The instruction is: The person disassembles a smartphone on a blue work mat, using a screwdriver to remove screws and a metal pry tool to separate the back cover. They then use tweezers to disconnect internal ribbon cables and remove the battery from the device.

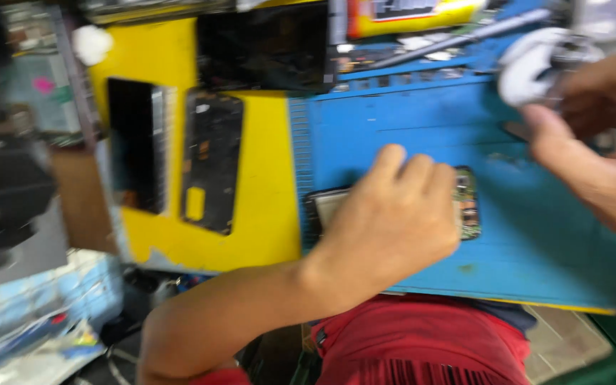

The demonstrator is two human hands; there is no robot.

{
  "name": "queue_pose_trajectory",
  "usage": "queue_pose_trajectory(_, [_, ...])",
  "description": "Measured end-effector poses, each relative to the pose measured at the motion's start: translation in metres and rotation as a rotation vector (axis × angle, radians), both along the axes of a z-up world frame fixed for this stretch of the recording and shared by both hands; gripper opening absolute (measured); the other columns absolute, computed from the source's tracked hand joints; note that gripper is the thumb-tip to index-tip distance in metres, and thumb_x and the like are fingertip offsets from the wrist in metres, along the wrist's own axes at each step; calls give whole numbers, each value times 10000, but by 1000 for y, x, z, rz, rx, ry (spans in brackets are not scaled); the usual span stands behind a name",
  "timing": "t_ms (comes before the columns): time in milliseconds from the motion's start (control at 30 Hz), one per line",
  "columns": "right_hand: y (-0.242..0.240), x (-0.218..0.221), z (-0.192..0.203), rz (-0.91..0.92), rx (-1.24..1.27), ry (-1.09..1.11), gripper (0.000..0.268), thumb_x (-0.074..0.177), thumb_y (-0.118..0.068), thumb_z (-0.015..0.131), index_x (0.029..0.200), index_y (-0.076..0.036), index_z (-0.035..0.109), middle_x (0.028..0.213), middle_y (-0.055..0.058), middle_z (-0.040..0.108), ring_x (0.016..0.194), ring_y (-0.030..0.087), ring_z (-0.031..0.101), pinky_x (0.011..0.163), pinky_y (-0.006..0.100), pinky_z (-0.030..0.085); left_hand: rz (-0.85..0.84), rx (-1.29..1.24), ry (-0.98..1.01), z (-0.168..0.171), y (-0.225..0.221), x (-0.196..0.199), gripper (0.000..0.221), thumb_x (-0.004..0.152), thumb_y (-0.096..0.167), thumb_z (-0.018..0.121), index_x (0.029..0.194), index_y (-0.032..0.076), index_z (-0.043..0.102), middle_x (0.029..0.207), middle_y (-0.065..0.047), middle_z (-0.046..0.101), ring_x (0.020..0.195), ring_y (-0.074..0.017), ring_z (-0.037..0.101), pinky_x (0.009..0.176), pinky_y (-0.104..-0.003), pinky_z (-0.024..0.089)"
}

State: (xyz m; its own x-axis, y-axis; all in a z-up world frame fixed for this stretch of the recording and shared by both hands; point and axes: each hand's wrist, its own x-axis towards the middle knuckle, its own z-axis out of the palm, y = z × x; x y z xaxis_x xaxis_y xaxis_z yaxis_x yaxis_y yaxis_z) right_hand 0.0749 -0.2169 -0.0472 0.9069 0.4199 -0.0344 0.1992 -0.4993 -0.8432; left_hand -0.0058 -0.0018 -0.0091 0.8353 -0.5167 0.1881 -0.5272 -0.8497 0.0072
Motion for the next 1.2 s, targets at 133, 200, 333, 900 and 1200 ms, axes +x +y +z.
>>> queue_pose_trajectory(133, [-110, 54, -339, -94, -314, 234, 421, 1248, -324, 321, 1206, -21, 609, 1195, 145, 562, 1030, 292, 457, 922, 483, 360, 24, -86, -71, -16, 0, -4, 252, 822, -12, 658, 664, 178, 605, 775, -67, 524, 749, -277, 467, 717, -424, 336])
queue_pose_trajectory(200, [-104, 48, -285, -2, 63, -113, 369, 1248, -99, 547, 1557, 101, 547, 1533, 294, 562, 1376, 368, 529, 1141, 477, 430, 29, -104, -109, -20, 2, -4, 347, 875, -56, 649, 653, 190, 544, 740, -41, 476, 732, -248, 446, 727, -406, 348])
queue_pose_trajectory(333, [-99, 72, -325, 27, -125, 105, 541, 1287, -290, 273, 1361, 138, 595, 1339, 313, 573, 1275, 408, 484, 1091, 562, 359, 33, -106, -154, -17, 22, 3, 340, 815, -66, 668, 635, 203, 563, 741, -26, 482, 709, -253, 467, 694, -413, 333])
queue_pose_trajectory(900, [20, 2, 45, 99, 238, -38, 411, 1024, 175, 549, 1249, 35, 234, 1200, 370, 619, 1022, 387, 734, 903, 395, 653, 551, -145, 12, 14, 193, -45, 122, 879, -24, 836, 963, 61, 813, 1000, -56, 737, 905, -225, 665, 951, -390, 414])
queue_pose_trajectory(1200, [12, 4, 33, 184, 159, -185, 850, 929, 211, 768, 1558, 21, 230, 1529, 226, 233, 1174, 448, 731, 981, 420, 682, 334, -335, 105, 18, 146, -1, 195, 1005, -5, 871, 1113, 2, 708, 937, -107, 697, 773, -237, 633, 834, -440, 493])
